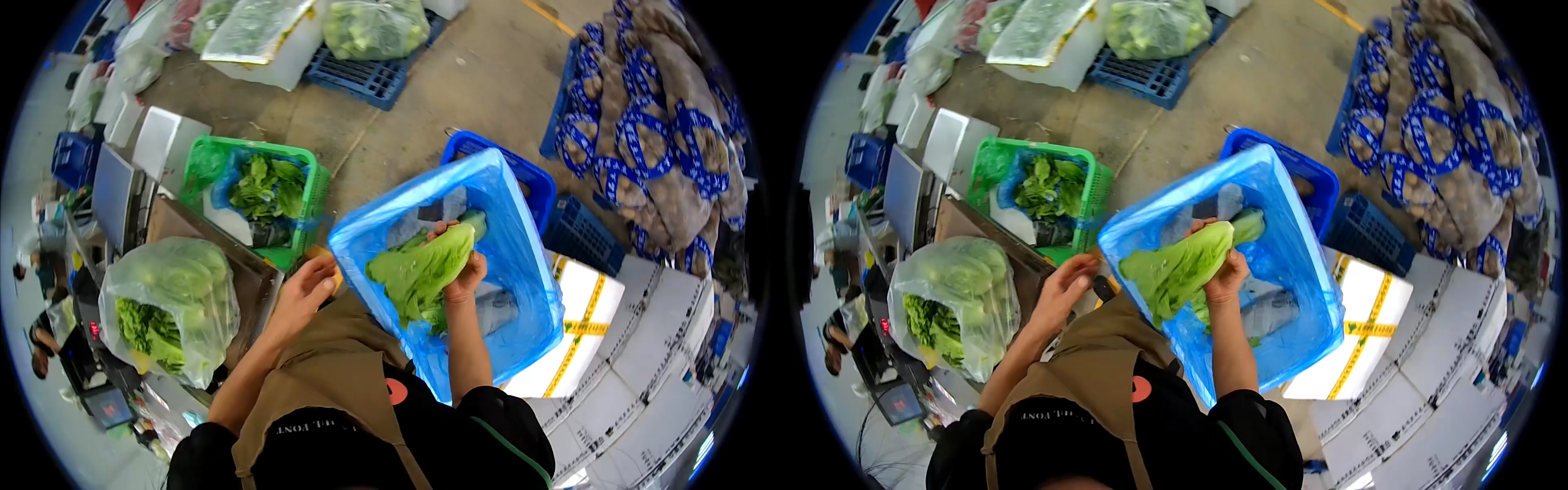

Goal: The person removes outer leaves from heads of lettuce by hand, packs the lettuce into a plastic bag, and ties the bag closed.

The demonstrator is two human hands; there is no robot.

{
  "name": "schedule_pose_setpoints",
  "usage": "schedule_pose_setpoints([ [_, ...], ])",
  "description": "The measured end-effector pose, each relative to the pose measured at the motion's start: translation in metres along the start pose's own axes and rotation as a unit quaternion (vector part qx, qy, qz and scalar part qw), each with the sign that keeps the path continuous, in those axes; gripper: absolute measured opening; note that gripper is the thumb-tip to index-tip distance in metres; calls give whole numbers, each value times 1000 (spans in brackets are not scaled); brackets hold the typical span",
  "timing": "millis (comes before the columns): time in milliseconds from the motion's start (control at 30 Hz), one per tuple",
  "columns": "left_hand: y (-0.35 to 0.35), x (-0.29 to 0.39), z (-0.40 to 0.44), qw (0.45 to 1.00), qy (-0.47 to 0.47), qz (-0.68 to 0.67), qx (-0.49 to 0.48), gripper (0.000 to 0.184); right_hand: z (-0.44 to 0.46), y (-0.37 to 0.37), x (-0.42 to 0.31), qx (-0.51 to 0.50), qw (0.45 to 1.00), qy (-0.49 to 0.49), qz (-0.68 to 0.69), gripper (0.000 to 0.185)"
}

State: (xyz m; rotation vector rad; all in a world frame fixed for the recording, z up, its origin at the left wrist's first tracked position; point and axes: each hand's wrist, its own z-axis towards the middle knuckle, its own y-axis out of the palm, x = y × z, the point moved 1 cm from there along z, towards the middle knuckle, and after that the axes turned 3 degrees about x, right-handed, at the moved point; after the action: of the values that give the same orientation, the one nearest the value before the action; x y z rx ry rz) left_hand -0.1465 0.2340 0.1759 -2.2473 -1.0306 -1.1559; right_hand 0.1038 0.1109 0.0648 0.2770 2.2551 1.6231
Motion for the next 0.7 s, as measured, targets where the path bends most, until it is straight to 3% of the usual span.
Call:
schedule_pose_setpoints([
  [33,1,2,3,999,5,-28,-22,57,6,17,12,-54,998,25,20,60],
  [100,6,14,4,984,-91,-147,-46,68,15,47,34,-102,993,49,35,62],
  [167,4,5,10,958,-176,-217,-70,66,20,66,55,-114,991,60,34,63],
  [267,6,11,-1,918,-182,-323,-141,65,27,84,86,-125,987,93,33,64],
  [400,-13,18,-13,957,-77,-272,-64,59,30,118,118,-151,979,123,-59,69],
  [500,-42,21,-14,992,-19,-127,1,56,34,111,131,-150,976,133,-91,69],
  [533,-51,21,-14,992,62,46,101,51,37,108,133,-151,975,138,-91,68],
  [633,-77,36,-25,980,127,39,146,50,38,119,138,-142,973,121,-140,64],
  [700,-78,41,-30,982,146,46,110,44,38,127,140,-125,966,99,-203,64],
])
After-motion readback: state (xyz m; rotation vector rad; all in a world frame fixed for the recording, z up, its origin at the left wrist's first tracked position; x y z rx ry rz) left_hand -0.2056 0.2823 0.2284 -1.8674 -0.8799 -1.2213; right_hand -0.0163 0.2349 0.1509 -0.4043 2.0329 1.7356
